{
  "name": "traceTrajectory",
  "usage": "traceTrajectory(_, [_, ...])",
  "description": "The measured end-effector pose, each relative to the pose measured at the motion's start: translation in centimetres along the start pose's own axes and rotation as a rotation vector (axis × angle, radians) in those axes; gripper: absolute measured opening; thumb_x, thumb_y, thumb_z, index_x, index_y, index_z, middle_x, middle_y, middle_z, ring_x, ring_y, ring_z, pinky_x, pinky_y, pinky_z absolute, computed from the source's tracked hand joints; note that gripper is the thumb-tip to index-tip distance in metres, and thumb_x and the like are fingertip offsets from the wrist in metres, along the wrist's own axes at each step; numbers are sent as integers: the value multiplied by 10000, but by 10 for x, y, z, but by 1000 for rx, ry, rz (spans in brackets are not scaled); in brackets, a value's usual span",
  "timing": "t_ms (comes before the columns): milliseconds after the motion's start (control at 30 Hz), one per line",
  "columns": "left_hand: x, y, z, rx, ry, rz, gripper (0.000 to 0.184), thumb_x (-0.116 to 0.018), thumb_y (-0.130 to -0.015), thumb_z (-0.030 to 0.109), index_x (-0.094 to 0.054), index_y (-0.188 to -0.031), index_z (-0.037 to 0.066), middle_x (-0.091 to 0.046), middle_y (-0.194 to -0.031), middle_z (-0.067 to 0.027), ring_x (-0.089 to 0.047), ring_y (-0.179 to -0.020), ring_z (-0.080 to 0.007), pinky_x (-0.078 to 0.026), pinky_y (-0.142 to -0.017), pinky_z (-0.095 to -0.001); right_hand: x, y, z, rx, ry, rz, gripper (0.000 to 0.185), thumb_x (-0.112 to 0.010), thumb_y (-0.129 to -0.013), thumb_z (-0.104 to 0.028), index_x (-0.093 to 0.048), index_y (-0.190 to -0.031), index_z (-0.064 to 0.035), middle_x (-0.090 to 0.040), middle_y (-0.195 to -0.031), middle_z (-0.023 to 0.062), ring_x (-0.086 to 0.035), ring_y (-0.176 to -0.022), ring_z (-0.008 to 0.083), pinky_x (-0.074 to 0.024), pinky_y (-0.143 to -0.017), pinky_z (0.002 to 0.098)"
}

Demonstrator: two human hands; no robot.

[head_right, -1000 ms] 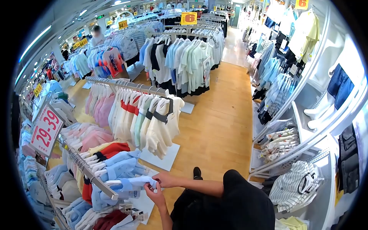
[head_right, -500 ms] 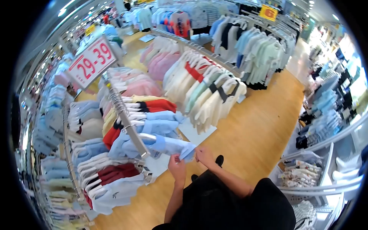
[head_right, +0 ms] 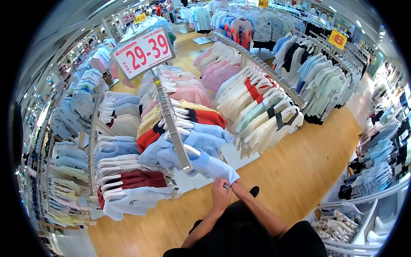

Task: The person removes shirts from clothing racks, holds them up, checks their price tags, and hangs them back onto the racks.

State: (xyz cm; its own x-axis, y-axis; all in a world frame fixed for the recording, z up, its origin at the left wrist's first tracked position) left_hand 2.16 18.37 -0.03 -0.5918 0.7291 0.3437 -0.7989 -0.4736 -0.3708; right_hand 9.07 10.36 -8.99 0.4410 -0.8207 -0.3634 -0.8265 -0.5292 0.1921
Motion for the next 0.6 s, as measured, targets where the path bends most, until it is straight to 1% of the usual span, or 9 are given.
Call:
traceTrajectory(33, [0, 0, -1, 4, -1, 5, 170, -604, -701, -40, -516, -830, 28, -518, -808, -133, -547, -719, -346, -460, -634, -402, -3, 0, -12, -4, 2, -5, 334, -562, -901, -63, -570, -1232, -20, -616, -1145, 71, -569, -1044, 165, -479, -889, 315])
traceTrajectory(100, [3, 2, -2, -12, 22, 29, 176, -605, -695, -40, -506, -823, 30, -507, -798, -133, -541, -715, -347, -454, -625, -405, -15, -3, -31, -62, 322, -147, 378, -596, -874, -92, -559, -1242, -12, -601, -1178, 71, -550, -1067, 156, -469, -901, 316])
traceTrajectory(133, [3, 2, -1, -11, 24, 32, 176, -605, -695, -40, -506, -823, 30, -507, -798, -133, -541, -715, -347, -454, -625, -405, -14, -7, -30, -63, 325, -148, 378, -596, -874, -92, -559, -1242, -12, -601, -1178, 71, -550, -1067, 156, -469, -901, 316])
traceTrajectory(200, [1, 5, 0, 9, 43, 3, 179, -606, -693, -42, -489, -809, 27, -496, -787, -135, -528, -701, -353, -443, -609, -406, -17, -14, -37, 101, 394, -191, 398, -624, -872, -107, -552, -1249, -1, -606, -1149, 53, -558, -1012, 134, -488, -850, 294])
traceTrajectory(300, [1, 5, 3, 7, 39, -2, 183, -605, -693, -44, -472, -800, 24, -479, -770, -138, -511, -680, -358, -428, -590, -407, -19, -17, -36, 19, 581, -266, 382, -637, -847, -125, -568, -1199, 5, -616, -1135, 65, -550, -1032, 154, -474, -882, 310])
traceTrajectory(333, [2, 6, 5, 5, 36, 3, 183, -605, -693, -44, -472, -800, 24, -479, -770, -138, -511, -680, -358, -428, -590, -407, -17, -19, -31, 22, 581, -271, 382, -637, -847, -125, -568, -1199, 5, -616, -1135, 65, -550, -1032, 154, -474, -882, 310])
traceTrajectory(400, [2, 6, 8, -6, 63, 27, 189, -600, -691, -49, -450, -785, 20, -462, -756, -143, -494, -661, -361, -415, -579, -414, -12, -23, -10, -181, 473, -316, 397, -656, -848, -134, -557, -1208, 3, -611, -1135, 79, -552, -1032, 156, -471, -889, 311])
traceTrajectory(433, [2, 5, 8, -9, 61, 35, 189, -600, -691, -49, -450, -785, 20, -462, -756, -143, -494, -661, -361, -415, -579, -414, -12, -23, -4, -218, 447, -325, 396, -656, -848, -134, -557, -1206, 3, -611, -1134, 79, -552, -1030, 156, -472, -887, 311])
traceTrajectory(600, [1, 6, 10, 3, 97, 34, 180, -585, -696, -60, -442, -776, 14, -450, -746, -147, -482, -650, -362, -410, -572, -413, -22, -31, -15, -146, 446, -340, 387, -656, -849, -135, -561, -1200, 2, -613, -1125, 77, -553, -1020, 155, -473, -879, 310])
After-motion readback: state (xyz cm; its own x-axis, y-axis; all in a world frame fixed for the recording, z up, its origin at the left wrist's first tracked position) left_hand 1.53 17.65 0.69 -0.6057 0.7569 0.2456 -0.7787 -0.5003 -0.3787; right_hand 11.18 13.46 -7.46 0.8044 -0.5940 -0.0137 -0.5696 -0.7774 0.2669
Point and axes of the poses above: each hand's wrist, its own y-axis away from the middle knuckle, its own x-axis out of the back of the hand, z = x × y, the point moved 7 cm from there along -y, towards the middle knuckle
